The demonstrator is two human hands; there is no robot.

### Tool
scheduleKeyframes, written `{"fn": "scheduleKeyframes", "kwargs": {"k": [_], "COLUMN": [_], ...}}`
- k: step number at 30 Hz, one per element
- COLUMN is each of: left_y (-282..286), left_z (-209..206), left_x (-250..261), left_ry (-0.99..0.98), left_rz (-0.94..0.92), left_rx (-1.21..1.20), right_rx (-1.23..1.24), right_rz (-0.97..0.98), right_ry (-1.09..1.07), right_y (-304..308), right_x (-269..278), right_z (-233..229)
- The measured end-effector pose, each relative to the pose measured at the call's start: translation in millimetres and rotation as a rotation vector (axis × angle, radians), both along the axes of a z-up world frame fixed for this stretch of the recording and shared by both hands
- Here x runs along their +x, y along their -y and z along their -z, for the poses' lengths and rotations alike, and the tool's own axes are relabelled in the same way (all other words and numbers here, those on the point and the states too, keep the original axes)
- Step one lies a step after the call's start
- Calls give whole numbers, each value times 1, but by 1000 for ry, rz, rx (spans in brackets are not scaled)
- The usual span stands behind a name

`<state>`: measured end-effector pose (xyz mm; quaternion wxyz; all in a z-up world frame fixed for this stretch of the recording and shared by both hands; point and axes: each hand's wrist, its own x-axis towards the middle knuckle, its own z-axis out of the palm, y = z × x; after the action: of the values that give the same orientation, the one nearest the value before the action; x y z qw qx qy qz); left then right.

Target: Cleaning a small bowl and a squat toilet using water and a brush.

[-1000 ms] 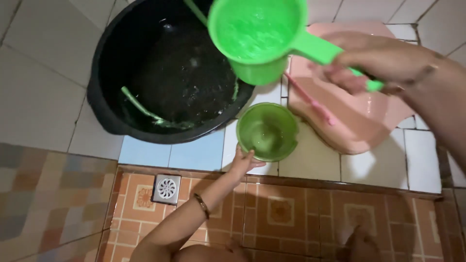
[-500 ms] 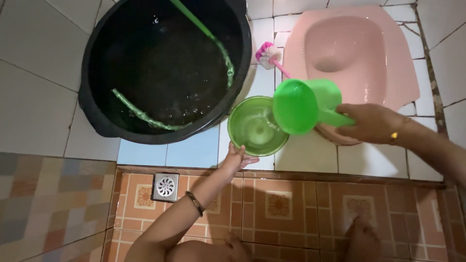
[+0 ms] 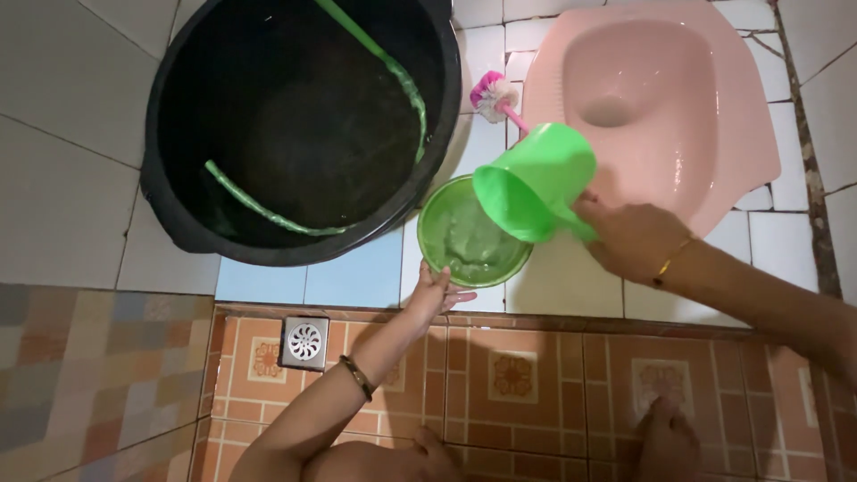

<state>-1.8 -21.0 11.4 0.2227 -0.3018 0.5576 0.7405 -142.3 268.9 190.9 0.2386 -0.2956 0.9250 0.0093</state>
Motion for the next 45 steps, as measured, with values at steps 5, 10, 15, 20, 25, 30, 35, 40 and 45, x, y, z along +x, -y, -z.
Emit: {"fn": "scheduleKeyframes", "kwargs": {"k": [5, 10, 15, 20, 25, 30, 35, 40, 45], "left_y": [-4, 2, 12, 16, 13, 8, 2, 0, -1], "left_z": [-30, -2, 18, 43, 19, -7, -34, -4, 18], "left_x": [0, -1, 1, 2, 4, 1, 1, 3, 6], "left_ry": [81, 79, 61, 47, 58, 104, 197, 106, 59], "left_rz": [72, 110, 122, 166, 166, 100, 37, -33, -78], "left_rx": [-102, -103, -193, -301, -272, -103, -100, -30, -9], "right_rx": [-8, -64, -421, -428, -859, -693, -537, -538, -132], "right_rz": [-7, 74, 540, 792, 886, 1181, 1166, 655, 225], "right_ry": [-26, 21, 391, 5, -171, -67, -69, -359, -349], "right_y": [7, -8, -106, -276, -403, -456, -465, -399, -157], "right_x": [14, 7, -16, 27, 118, 125, 138, 81, -9], "right_z": [20, 18, 29, 122, 245, 311, 313, 238, 85]}}
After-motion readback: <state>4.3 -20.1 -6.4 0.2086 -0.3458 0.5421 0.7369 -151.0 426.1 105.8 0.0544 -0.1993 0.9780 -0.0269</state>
